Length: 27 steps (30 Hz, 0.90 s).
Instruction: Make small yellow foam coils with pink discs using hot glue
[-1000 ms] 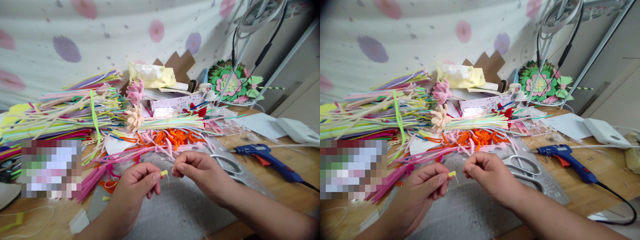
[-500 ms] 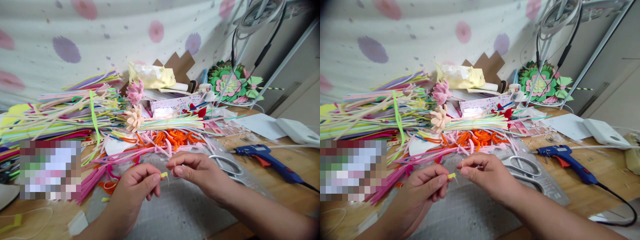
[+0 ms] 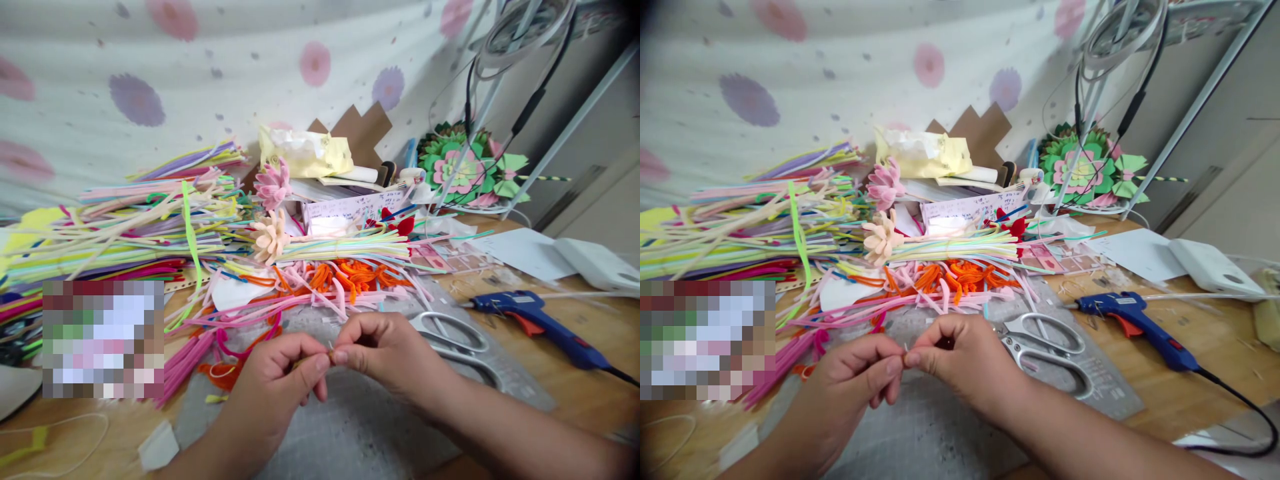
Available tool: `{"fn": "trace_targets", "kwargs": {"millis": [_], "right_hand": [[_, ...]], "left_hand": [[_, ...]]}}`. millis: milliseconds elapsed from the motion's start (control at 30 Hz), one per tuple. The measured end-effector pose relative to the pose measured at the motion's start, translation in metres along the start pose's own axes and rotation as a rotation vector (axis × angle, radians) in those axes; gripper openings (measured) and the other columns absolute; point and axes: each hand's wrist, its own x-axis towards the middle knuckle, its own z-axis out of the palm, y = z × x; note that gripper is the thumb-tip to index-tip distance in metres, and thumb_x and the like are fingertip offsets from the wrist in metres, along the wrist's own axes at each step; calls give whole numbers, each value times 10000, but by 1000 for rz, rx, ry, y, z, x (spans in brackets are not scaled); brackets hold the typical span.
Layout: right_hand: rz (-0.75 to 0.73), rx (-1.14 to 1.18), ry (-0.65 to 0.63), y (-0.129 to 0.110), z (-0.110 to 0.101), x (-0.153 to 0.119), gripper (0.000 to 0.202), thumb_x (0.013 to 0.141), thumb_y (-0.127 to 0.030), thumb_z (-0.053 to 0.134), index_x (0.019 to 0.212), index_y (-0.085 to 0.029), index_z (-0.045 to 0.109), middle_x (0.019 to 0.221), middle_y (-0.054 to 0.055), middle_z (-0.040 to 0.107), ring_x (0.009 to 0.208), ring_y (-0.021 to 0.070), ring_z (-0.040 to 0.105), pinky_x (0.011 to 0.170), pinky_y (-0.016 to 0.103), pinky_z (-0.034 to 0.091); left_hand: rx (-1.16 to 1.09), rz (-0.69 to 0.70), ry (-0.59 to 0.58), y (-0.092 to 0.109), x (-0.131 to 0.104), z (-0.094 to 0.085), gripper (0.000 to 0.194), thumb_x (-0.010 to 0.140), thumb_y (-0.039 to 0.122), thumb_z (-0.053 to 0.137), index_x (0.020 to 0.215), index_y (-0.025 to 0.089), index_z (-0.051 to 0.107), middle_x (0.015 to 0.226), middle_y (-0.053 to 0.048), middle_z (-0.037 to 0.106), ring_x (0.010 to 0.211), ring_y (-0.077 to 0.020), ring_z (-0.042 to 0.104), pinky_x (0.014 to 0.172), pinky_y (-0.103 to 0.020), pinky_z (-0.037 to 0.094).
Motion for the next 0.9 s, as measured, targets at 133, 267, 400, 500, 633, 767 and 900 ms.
{"fn": "trace_targets", "kwargs": {"millis": [133,267,400,500,633,767,900], "right_hand": [[-24,17,-49,0,0,1,171,708,-304,694,653,-154,631,592,-46,543,567,87,450,564,223,350],[-21,5,-66,1,0,0,188,740,-329,656,667,-160,621,614,-38,544,595,97,463,591,230,364],[-33,11,-22,1,1,0,199,706,-352,714,666,-173,638,621,-32,571,607,110,490,605,241,384],[-23,28,9,1,3,0,220,659,-345,767,645,-177,626,612,-35,568,589,109,483,587,239,377],[-10,97,8,2,6,-1,317,621,-403,803,621,-167,592,587,-47,528,567,96,439,561,230,346],[-46,205,-5,6,7,-1,372,652,-479,778,630,-160,587,601,-42,519,581,97,430,583,235,347],[-72,344,-37,8,5,-1,374,774,-505,672,654,-152,658,626,-6,568,632,122,490,661,269,390]], "left_hand": [[39,-5,12,0,0,0,188,766,275,612,598,199,647,495,31,591,487,-114,440,466,-226,319],[44,-22,37,2,0,2,185,759,271,609,591,198,641,483,29,581,483,-119,434,466,-232,317],[89,-18,45,4,-1,2,188,772,279,600,613,193,653,503,22,584,490,-123,435,473,-235,319],[114,-8,26,2,-1,0,203,791,293,591,625,193,651,517,23,575,493,-121,423,477,-236,319],[107,13,2,-1,-2,-1,202,806,280,583,633,199,648,540,24,573,520,-126,437,490,-234,332],[59,34,-16,-1,-2,-2,200,812,261,586,627,207,641,537,29,589,518,-122,448,491,-226,343],[10,40,-12,0,-1,-3,183,814,278,593,657,205,653,534,30,593,510,-117,449,475,-220,332]]}}
